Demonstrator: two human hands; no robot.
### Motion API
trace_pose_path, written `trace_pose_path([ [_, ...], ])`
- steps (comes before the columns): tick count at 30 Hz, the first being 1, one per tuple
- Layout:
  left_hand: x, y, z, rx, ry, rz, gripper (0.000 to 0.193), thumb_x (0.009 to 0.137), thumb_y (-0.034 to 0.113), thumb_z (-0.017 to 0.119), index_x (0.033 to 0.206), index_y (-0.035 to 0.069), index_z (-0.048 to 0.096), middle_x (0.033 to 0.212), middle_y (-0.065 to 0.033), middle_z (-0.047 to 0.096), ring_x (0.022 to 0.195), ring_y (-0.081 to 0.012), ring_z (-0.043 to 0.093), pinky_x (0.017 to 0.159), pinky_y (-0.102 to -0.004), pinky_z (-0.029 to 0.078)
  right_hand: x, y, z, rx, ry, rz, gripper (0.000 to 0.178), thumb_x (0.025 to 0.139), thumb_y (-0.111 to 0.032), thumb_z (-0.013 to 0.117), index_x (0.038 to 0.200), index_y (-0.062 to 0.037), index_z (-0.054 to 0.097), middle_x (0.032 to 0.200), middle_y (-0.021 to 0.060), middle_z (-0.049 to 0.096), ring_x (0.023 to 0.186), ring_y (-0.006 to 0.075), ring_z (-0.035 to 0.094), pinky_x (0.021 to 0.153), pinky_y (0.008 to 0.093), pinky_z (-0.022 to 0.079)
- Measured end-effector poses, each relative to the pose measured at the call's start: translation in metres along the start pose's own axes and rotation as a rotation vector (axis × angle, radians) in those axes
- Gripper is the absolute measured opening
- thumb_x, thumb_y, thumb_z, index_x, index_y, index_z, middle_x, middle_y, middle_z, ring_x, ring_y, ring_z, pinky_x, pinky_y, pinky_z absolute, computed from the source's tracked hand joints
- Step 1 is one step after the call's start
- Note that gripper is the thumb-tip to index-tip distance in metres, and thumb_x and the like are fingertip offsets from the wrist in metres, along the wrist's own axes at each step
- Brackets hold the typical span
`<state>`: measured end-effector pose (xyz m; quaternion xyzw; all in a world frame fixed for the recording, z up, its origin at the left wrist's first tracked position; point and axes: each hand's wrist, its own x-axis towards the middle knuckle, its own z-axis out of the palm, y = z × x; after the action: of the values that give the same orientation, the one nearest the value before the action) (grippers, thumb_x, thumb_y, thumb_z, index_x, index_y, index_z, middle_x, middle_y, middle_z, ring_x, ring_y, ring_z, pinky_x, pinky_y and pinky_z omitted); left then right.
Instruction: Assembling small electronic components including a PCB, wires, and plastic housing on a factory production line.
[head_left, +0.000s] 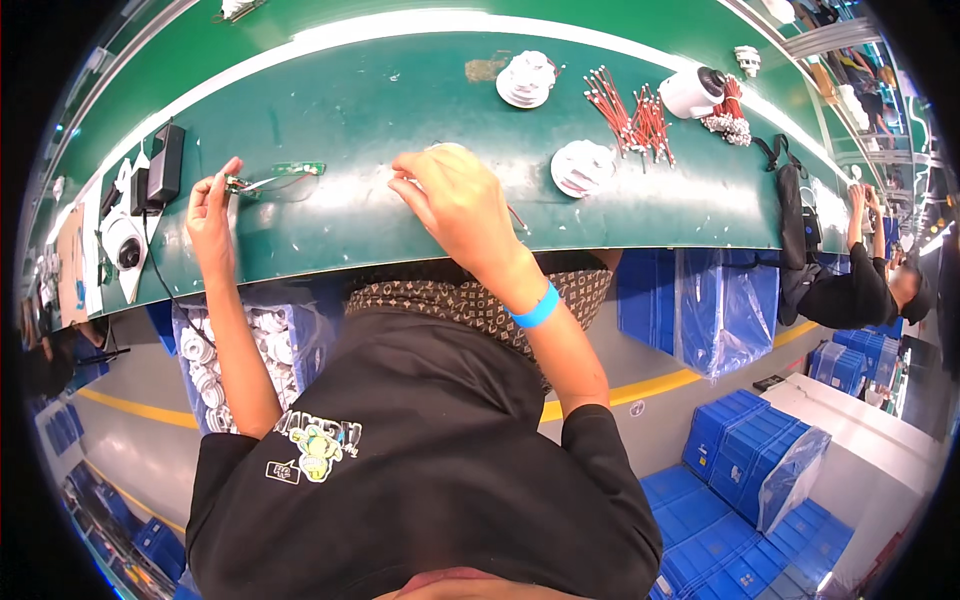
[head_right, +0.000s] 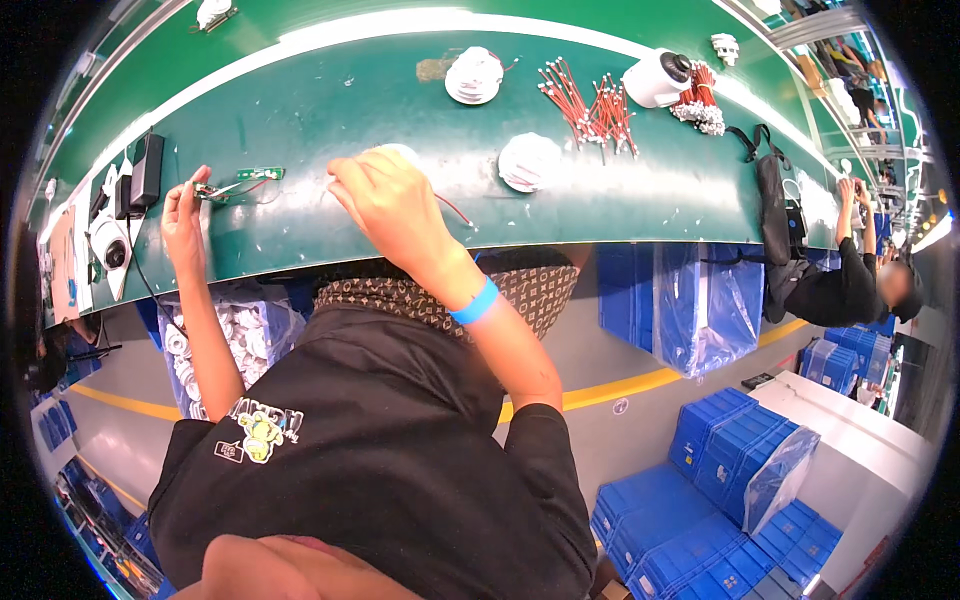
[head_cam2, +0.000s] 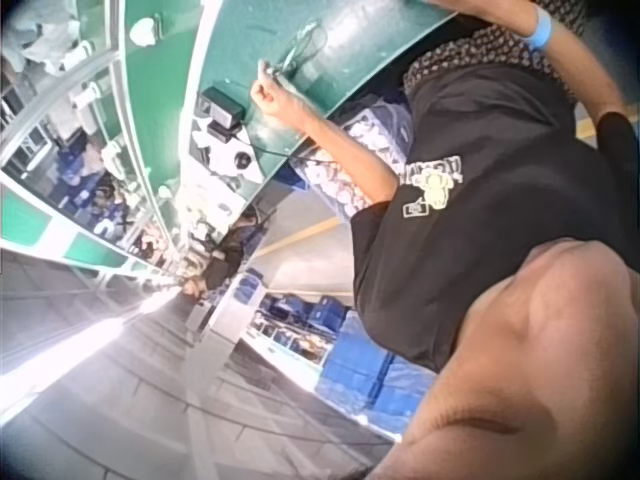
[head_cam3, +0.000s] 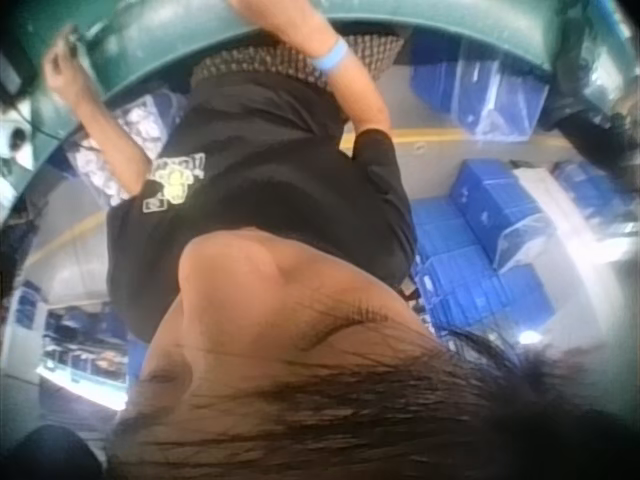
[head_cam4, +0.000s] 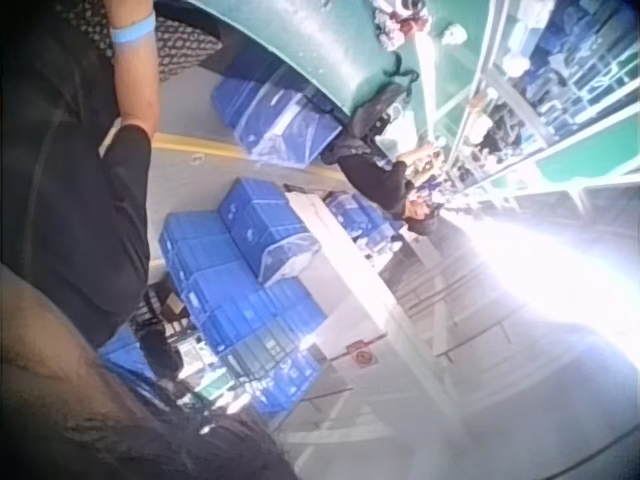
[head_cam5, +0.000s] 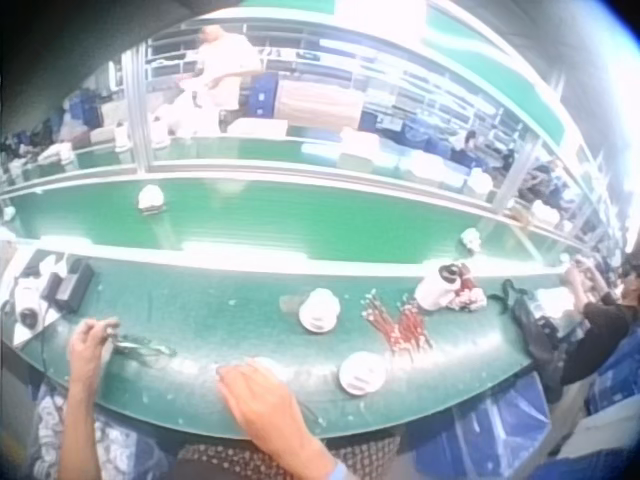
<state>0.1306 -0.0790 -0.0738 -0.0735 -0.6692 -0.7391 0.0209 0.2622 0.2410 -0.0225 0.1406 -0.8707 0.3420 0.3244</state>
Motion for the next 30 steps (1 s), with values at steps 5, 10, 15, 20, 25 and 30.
trace_pose_path([
  [5,0.012,-0.01,0.015,-0.017,-0.027,-0.018,0.012,0.096,0.017,0.058,0.095,0.006,0.055,0.107,-0.0116,0.064,0.106,-0.0212,0.061,0.095,-0.0297,0.045,0.015,0.01,-0.004,-0.083,0.15,-0.041,0.021,0.074,-0.01,0.077,0.087,-0.004,0.061,0.078,0.0064,0.063,0.067,0.0224,0.058,0.063,0.0326,0.048],
  [10,0.017,-0.027,0.016,-0.035,-0.036,-0.005,0.018,0.096,0.023,0.058,0.095,0.006,0.055,0.095,-0.0075,0.063,0.094,-0.0183,0.062,0.086,-0.0301,0.05,0.03,0.007,-0.01,0.455,0.178,0.517,0.021,0.077,-0.011,0.077,0.081,-0.0015,0.058,0.069,0.0042,0.062,0.059,0.0109,0.056,0.052,0.0249,0.044],
  [15,0.02,-0.013,0.034,-0.069,0.025,-0.198,0.028,0.094,0.035,0.06,0.095,0.008,0.055,0.088,-0.0029,0.06,0.077,-0.0101,0.058,0.07,-0.0274,0.053,0.026,0.017,-0.02,0.759,0.257,0.734,0.017,0.079,-0.006,0.074,0.089,0.0014,0.063,0.076,0.0062,0.067,0.066,0.0086,0.061,0.057,0.0214,0.048],
  [20,0.017,-0.006,0.042,-0.093,0.024,-0.362,0.034,0.092,0.041,0.06,0.095,0.008,0.054,0.09,-0.0025,0.06,0.076,-0.0079,0.057,0.067,-0.0256,0.053,0.02,0.022,-0.021,1.081,0.246,0.779,0.021,0.08,-0.001,0.071,0.099,0.0055,0.063,0.085,0.0116,0.069,0.071,0.0124,0.064,0.061,0.0242,0.053],
  [25,0.007,0.005,0.059,-0.211,-0.038,-0.372,0.034,0.093,0.039,0.059,0.101,0.007,0.054,0.094,-0.0035,0.059,0.08,-0.0107,0.058,0.071,-0.0274,0.052,0.016,0.027,-0.024,1.246,0.101,0.761,0.032,0.08,0.0,0.072,0.109,0.0055,0.058,0.098,0.0167,0.067,0.086,0.0172,0.066,0.072,0.0273,0.056],
  [30,0.002,-0.007,0.057,-0.299,-0.174,-0.409,0.034,0.095,0.028,0.057,0.117,0.002,0.052,0.106,-0.0077,0.06,0.09,-0.0144,0.06,0.079,-0.029,0.052,0.015,0.028,-0.024,1.165,0.083,0.685,0.03,0.08,0.003,0.07,0.108,0.0045,0.059,0.098,0.0154,0.068,0.095,0.019,0.066,0.082,0.028,0.055],
])
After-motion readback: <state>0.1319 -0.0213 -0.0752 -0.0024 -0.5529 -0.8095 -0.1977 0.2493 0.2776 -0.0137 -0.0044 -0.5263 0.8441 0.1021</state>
